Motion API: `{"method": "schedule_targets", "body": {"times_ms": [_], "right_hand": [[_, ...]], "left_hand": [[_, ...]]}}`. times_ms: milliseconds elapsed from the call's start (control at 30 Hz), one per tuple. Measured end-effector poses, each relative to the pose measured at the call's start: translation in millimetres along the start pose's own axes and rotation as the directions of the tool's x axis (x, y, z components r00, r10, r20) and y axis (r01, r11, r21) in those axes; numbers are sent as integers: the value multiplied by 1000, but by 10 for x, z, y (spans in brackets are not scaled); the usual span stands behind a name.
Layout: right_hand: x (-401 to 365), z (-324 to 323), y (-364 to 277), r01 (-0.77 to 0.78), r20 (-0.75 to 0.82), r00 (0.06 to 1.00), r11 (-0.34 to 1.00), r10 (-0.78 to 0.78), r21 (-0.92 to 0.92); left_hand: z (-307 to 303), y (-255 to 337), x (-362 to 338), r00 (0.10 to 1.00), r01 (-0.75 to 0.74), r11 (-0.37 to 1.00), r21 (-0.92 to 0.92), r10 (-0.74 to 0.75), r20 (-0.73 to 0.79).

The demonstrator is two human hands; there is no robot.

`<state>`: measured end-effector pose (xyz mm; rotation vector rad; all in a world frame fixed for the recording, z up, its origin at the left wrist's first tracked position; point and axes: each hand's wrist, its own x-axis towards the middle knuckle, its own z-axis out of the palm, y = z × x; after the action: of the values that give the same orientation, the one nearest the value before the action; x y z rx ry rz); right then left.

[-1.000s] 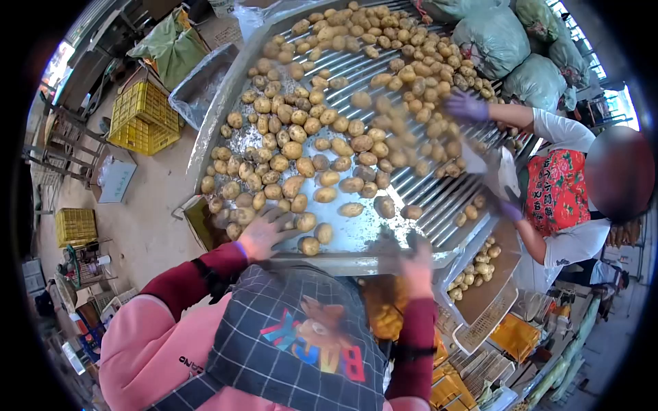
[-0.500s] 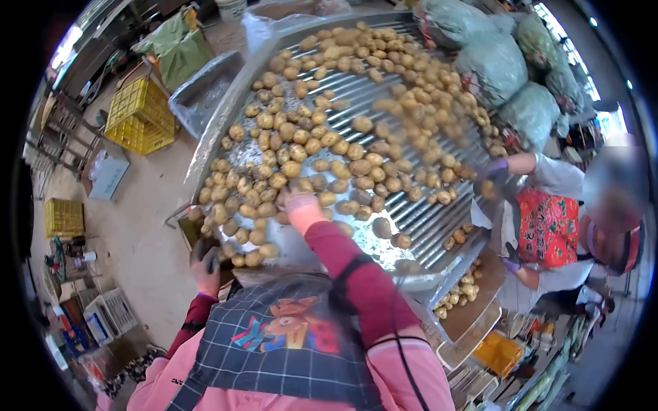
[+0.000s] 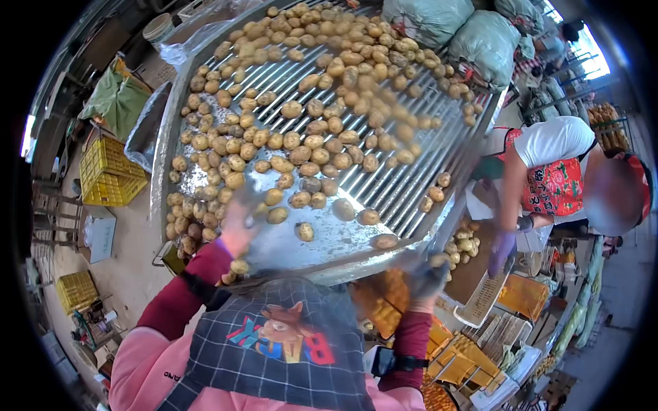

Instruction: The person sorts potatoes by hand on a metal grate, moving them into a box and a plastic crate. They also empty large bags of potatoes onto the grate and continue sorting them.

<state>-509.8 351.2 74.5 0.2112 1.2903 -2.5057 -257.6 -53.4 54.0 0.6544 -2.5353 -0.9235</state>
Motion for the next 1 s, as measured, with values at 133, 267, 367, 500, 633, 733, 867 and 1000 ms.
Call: {"method": "schedule_targets", "body": {"times_ms": [133, 267, 367, 500, 633, 733, 867, 1000], "right_hand": [[90, -87, -317, -154, -256, 966, 870, 33, -468], [395, 741, 311, 291, 216, 953, -452, 210, -843], [386, 1607, 941, 491, 190, 842, -570, 505, -659], [61, 2219, 1799, 642, 90, 572, -377, 815, -667], [171, 2905, 1929, 706, 528, 578, -58, 622, -705], [675, 3127, 2196, 738, 510, 668, -396, 542, -546], [420, 2549, 2498, 846, 493, 529, -379, 691, -376], [551, 2807, 2098, 482, 420, 328, 233, 846, -844]], "left_hand": [[793, 363, 559, 945, -252, 963, 94, 224, 240], [693, 231, 378, 951, -165, 928, 333, 60, 305], [386, -193, -190, 955, -117, 895, 430, -17, 297], [27, -376, -1013, 964, 44, 925, 377, -139, 229], [-272, -615, -1573, 907, 342, 834, 434, -413, 79], [-511, -724, -1942, 838, 508, 767, 390, -545, -21], [-528, -1003, -2284, 815, 574, 781, 246, -517, -260], [-750, -727, -1833, 726, 640, 762, 97, -560, -399]]}}
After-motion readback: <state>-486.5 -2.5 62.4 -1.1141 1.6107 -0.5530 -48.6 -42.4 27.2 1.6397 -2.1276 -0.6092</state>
